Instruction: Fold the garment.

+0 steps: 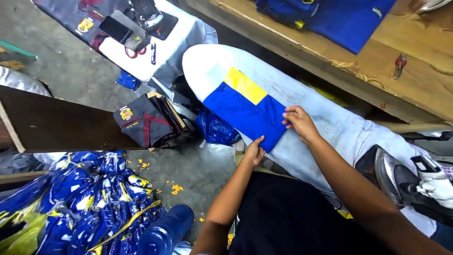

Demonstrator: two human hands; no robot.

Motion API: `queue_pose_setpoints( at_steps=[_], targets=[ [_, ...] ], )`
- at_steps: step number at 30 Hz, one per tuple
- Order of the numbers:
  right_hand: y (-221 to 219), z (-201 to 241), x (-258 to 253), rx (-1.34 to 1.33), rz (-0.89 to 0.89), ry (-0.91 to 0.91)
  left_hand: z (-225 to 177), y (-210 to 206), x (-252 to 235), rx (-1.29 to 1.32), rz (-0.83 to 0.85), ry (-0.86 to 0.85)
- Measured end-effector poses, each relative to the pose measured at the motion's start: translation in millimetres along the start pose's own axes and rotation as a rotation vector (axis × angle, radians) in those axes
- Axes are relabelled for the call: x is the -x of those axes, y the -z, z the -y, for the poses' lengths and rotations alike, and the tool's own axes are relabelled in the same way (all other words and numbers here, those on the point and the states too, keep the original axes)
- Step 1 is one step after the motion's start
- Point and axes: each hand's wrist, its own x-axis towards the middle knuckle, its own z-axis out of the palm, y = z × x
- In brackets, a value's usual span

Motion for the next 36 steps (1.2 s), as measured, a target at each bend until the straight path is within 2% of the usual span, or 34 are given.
queue_pose_setpoints(
  at_steps=[4,5,7,11,14,18,22,25,30,36],
  targets=[
    [23.0,-51.9,13.0,0.068,-0.1,-0.102,-6.9,26.1,39.0,-0.51,-0.061,0.015],
    [26.3,-63.6,17.8,0.087,-0.114,-0.127,-11.1,33.2,48.7,-0.64,-0.086,-0.034],
    [27.3,-82.2,26.9,0.128,-0.159,-0.126,-30.1,44.9,62.7,-0.857,-0.156,-0.237],
    [12.5,-99.8,30.8,0.32,-0.313,0.08,-111.0,50.1,62.4,-1.1,-0.327,-0.68],
    [-7.9,-103.6,16.5,0.518,-0.412,0.337,-188.1,39.3,34.8,-1.273,-0.403,-0.839],
    [-43.9,-98.0,1.2,0.623,-0.39,0.532,-261.0,31.3,-29.4,-1.406,-0.366,-0.602],
    [-66.3,-117.0,-12.0,0.738,-0.377,0.533,-278.2,23.6,-67.3,-1.432,-0.213,-0.392],
    [-68.0,-130.3,-15.3,0.785,-0.368,0.431,-280.2,19.1,-71.4,-1.417,-0.149,-0.402],
    [-70.1,-137.4,-14.1,0.792,-0.435,0.395,-282.4,19.5,-66.6,-1.341,-0.035,-0.445],
    [-72.1,-137.0,-14.2,0.808,-0.449,0.395,-276.3,31.0,-85.3,-1.329,-0.057,-0.455]
  ],
)
